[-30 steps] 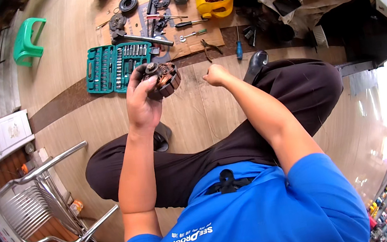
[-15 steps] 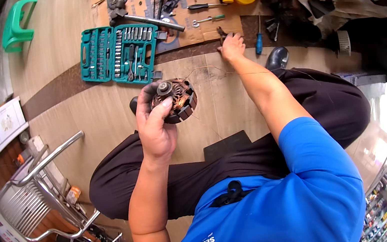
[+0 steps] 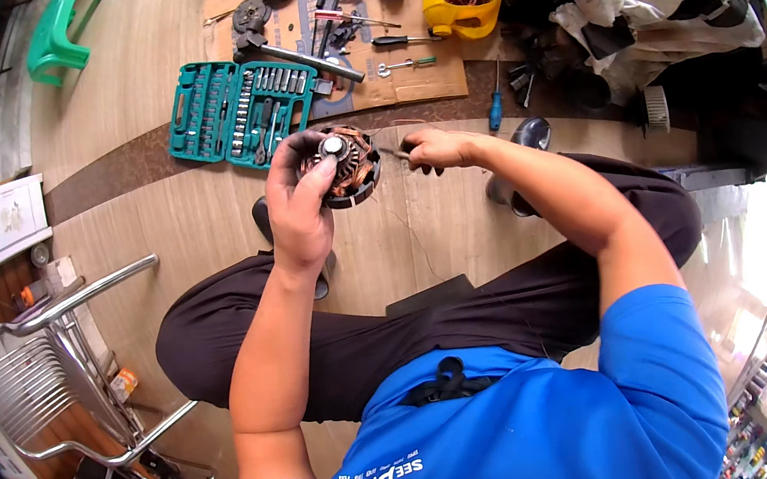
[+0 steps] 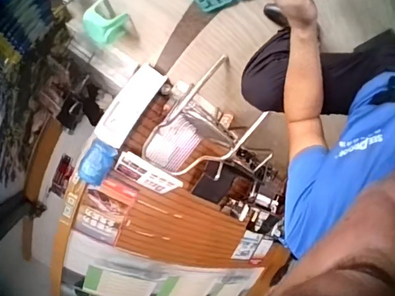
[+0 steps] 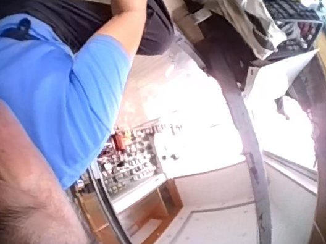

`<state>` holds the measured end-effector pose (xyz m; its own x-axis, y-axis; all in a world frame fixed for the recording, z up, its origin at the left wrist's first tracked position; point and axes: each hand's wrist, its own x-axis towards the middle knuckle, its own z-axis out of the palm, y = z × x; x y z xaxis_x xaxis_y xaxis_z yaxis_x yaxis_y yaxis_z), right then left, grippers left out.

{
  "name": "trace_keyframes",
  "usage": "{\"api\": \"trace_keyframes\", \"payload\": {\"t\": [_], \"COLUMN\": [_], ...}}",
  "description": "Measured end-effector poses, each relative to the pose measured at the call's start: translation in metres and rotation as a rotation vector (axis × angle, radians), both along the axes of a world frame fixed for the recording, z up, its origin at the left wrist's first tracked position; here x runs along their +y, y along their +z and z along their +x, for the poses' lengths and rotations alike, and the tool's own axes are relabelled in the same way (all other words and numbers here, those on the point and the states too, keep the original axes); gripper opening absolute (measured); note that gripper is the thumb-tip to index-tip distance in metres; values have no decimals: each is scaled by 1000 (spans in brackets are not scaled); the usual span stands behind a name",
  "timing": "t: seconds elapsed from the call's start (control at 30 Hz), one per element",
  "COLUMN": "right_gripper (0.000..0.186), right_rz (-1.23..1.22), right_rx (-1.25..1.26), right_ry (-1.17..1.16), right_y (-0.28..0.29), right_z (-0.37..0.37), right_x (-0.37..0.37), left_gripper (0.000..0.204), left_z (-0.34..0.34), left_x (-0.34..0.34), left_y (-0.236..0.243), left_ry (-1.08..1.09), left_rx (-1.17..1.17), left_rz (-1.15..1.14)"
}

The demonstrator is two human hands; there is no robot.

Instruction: The person manipulates the internal copper wiring and rotor of a disassembled alternator by hand, using a small tool to adjust or probe components while sitting on the floor surrounded by tools and a plastic crate.

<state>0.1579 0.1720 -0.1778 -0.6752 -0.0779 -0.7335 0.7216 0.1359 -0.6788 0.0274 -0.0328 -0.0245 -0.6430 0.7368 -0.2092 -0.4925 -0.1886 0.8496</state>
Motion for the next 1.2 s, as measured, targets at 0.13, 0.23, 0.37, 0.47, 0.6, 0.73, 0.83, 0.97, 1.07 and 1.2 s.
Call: {"api": "trace_keyframes", "payload": {"t": [0.13, 0.23, 0.37, 0.47, 0.6, 0.73, 0.83, 0.97, 1.07, 1.2], "right_gripper": [26, 31, 36, 36, 39, 42, 42, 42, 42, 42], "right_rz": [-16, 116, 350, 453, 661, 820, 840, 831, 828, 842], "right_rx": [-10, 111, 372, 464, 545, 504, 473, 503, 508, 495], "right_ry": [250, 351, 412, 273, 203, 179, 177, 161, 157, 179], "right_y": [114, 176, 236, 247, 227, 227, 229, 228, 228, 230], "right_z": [23, 40, 47, 45, 44, 42, 41, 41, 42, 41], "right_x": [6, 3, -4, -10, -17, -27, -29, -30, -30, -32], "left_gripper": [26, 26, 26, 26, 27, 27, 27, 27, 26, 25], "left_z": [4, 3, 3, 5, 6, 6, 6, 7, 7, 8], "left_x": [4, 1, -5, -1, 3, 5, 6, 8, 6, 6], "left_y": [11, 7, -2, -1, 1, 2, 3, 8, 7, 9], "left_ry": [-52, -80, -89, -85, -84, -83, -86, -99, -110, -105], "left_rx": [71, 202, 210, 184, 196, 238, 262, 275, 310, 323], "left_rz": [57, 29, -44, -42, -25, -3, 2, -4, -35, -39]}}
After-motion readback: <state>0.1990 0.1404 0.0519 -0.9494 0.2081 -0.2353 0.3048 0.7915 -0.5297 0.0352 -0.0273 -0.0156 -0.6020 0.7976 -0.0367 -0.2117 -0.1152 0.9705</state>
